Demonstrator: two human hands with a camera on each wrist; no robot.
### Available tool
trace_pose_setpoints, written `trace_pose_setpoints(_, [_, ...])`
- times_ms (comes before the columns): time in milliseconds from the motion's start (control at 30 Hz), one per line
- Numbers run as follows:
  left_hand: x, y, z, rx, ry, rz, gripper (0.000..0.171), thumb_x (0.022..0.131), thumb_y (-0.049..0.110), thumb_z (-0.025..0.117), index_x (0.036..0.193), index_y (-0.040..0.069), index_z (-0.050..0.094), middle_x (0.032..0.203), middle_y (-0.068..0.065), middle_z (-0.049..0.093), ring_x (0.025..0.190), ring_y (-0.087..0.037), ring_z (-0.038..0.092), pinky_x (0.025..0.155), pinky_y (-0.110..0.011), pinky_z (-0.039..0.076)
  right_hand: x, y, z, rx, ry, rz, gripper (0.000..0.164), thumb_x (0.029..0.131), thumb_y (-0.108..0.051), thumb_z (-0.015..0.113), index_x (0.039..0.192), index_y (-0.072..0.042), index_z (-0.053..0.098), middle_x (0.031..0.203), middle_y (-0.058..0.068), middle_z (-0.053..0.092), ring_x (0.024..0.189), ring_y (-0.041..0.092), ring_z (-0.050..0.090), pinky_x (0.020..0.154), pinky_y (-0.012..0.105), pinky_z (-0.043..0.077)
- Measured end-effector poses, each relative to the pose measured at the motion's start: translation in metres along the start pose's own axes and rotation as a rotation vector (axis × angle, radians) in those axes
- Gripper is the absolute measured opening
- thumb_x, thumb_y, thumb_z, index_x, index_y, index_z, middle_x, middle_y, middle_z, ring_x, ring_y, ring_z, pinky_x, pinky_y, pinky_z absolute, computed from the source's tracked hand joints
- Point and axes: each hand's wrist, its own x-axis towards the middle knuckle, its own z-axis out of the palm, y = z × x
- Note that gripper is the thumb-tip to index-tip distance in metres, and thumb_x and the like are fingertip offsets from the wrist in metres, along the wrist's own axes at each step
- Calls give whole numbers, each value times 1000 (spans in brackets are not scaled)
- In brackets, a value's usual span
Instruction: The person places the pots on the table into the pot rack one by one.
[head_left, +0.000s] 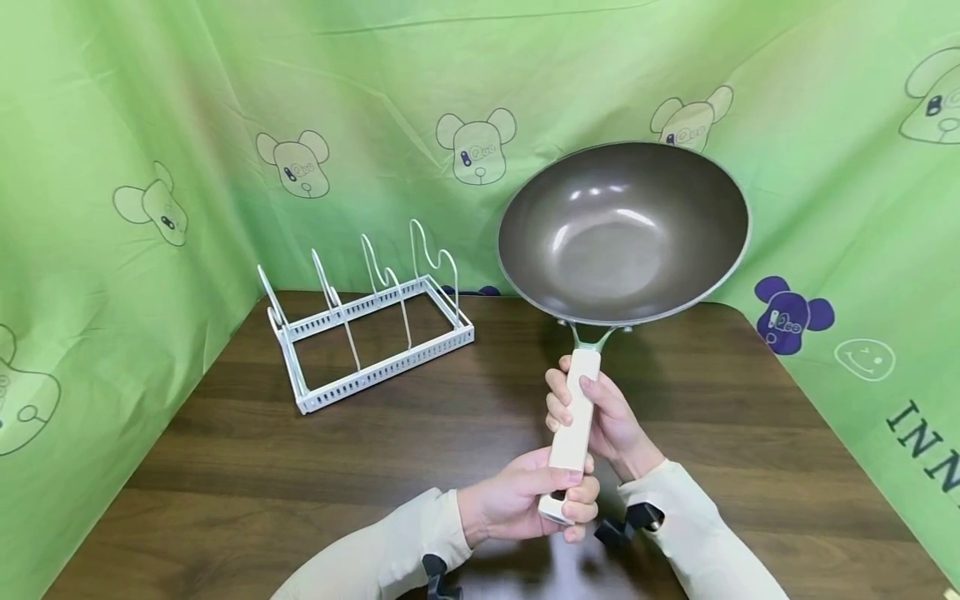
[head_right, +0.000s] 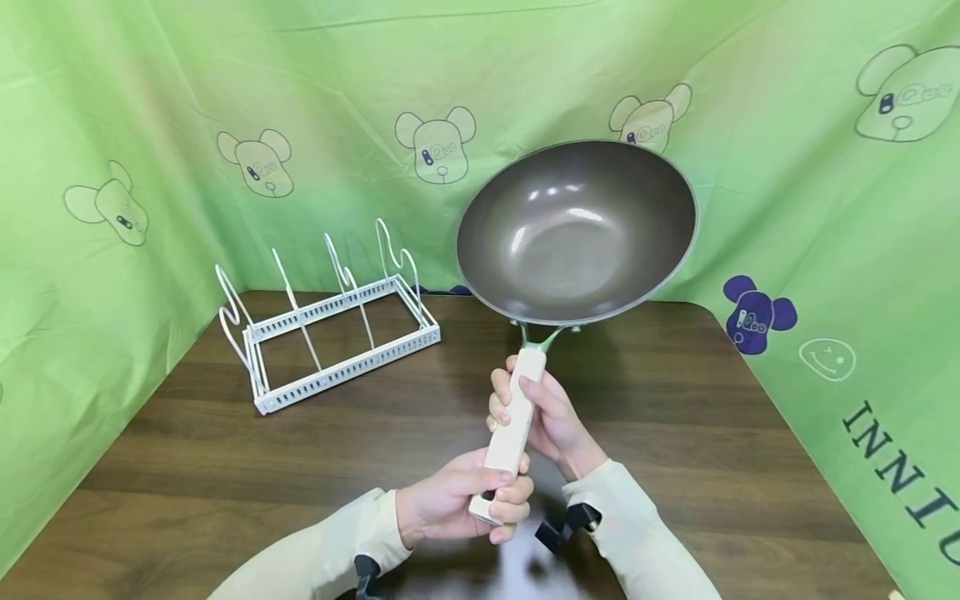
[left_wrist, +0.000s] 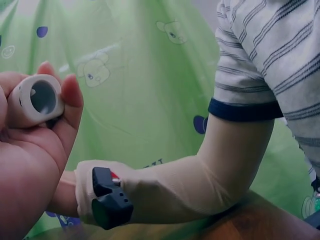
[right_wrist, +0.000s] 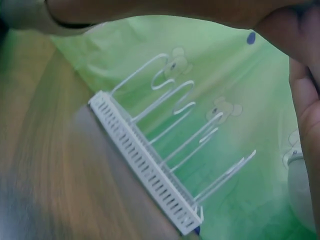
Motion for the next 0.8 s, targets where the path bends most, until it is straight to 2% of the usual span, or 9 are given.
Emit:
trace_pose_setpoints(100, [-2,2,0,-10,-32,9,23,105,8,28,106,24,45,79,7,40,69,-5,38,64,-20,40,7,2,0,48,-33,-21,26,108,-9,34,131,-1,43,87,11,29,81,23,51,78,31,47])
trace_pose_setpoints(233, [-4,5,1,-19,-49,17,6,105,20,43,108,25,45,80,8,40,69,-4,38,64,-19,39,15,5,2,118,-60,-40,24,106,-9,43,129,-1,44,81,8,25,76,21,47,74,30,44])
trace_pose_setpoints(333, [-5,7,1,-15,-57,17,6,104,24,48,108,25,44,80,8,40,70,-4,38,64,-19,40,21,6,3,181,-75,-48,24,104,-9,48,126,-1,43,77,5,22,68,18,38,73,28,44])
trace_pose_setpoints(433, [-6,10,1,-7,-63,11,5,104,23,48,107,25,44,80,8,40,69,-3,37,64,-19,40,25,7,5,217,-81,-49,24,103,-9,51,124,-2,43,75,3,21,64,17,30,73,27,44])
trace_pose_setpoints(533, [-8,12,0,2,-76,1,6,104,20,44,107,25,44,78,8,40,67,-3,37,64,-19,40,27,8,6,209,-76,-33,22,102,-8,52,122,-2,45,74,3,22,63,16,29,73,27,45])
trace_pose_setpoints(667, [-11,12,-2,11,-103,-19,15,103,14,38,108,26,45,78,8,40,68,-4,38,66,-21,40,27,7,5,148,-62,6,19,102,-5,51,120,-4,46,73,6,22,63,17,33,76,28,50])
trace_pose_setpoints(800, [-14,10,-3,18,-119,-37,11,104,19,45,108,29,46,77,8,41,69,-6,39,69,-22,40,27,5,4,49,-67,54,19,103,-5,50,121,-6,46,73,9,24,68,18,43,78,29,52])
